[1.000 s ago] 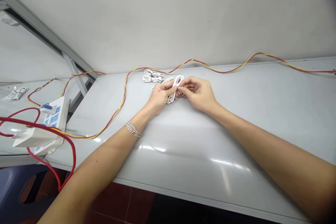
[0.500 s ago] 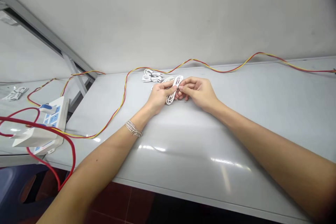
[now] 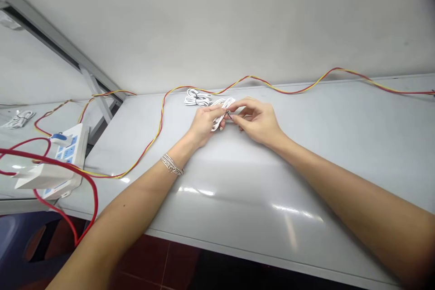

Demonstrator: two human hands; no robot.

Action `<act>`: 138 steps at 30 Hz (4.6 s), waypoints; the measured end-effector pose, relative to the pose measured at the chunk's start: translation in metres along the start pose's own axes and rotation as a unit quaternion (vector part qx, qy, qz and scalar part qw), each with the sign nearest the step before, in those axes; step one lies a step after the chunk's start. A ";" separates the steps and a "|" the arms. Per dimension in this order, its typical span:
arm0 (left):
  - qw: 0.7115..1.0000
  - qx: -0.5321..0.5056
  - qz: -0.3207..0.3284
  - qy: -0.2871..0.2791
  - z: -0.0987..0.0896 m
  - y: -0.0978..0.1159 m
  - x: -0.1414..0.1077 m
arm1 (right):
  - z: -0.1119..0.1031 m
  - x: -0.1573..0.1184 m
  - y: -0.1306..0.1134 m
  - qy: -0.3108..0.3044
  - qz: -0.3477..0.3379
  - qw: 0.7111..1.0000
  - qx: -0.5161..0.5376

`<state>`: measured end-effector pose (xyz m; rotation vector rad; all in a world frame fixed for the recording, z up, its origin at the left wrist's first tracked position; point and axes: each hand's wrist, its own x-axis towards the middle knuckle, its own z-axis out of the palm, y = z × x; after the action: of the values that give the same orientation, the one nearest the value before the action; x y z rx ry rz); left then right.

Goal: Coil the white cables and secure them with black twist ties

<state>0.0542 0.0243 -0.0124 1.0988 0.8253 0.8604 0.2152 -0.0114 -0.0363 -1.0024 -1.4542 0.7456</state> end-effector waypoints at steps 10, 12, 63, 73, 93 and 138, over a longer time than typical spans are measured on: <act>1.000 0.019 -0.006 0.006 0.002 0.002 -0.002 | 0.000 -0.002 -0.001 -0.009 -0.060 0.996 -0.073; 1.000 0.015 -0.014 0.009 0.002 0.002 -0.002 | 0.000 -0.002 0.000 -0.006 -0.064 0.995 -0.075; 1.000 0.009 -0.015 0.009 0.002 0.003 -0.002 | 0.001 -0.002 -0.009 0.010 0.051 0.997 -0.052; 0.997 -0.026 0.072 -0.003 0.000 -0.011 0.002 | 0.002 -0.002 -0.008 0.011 0.058 0.996 -0.062; 0.987 0.014 0.158 0.022 -0.001 -0.017 0.004 | -0.002 0.005 -0.004 -0.036 0.139 0.990 0.008; 0.997 -0.029 0.069 0.023 -0.011 -0.016 0.013 | 0.002 -0.001 -0.006 0.035 -0.042 0.987 -0.153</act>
<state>0.0522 0.0366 -0.0325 1.0986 0.7643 1.0213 0.2125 -0.0149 -0.0312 -1.1789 -1.5697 0.4276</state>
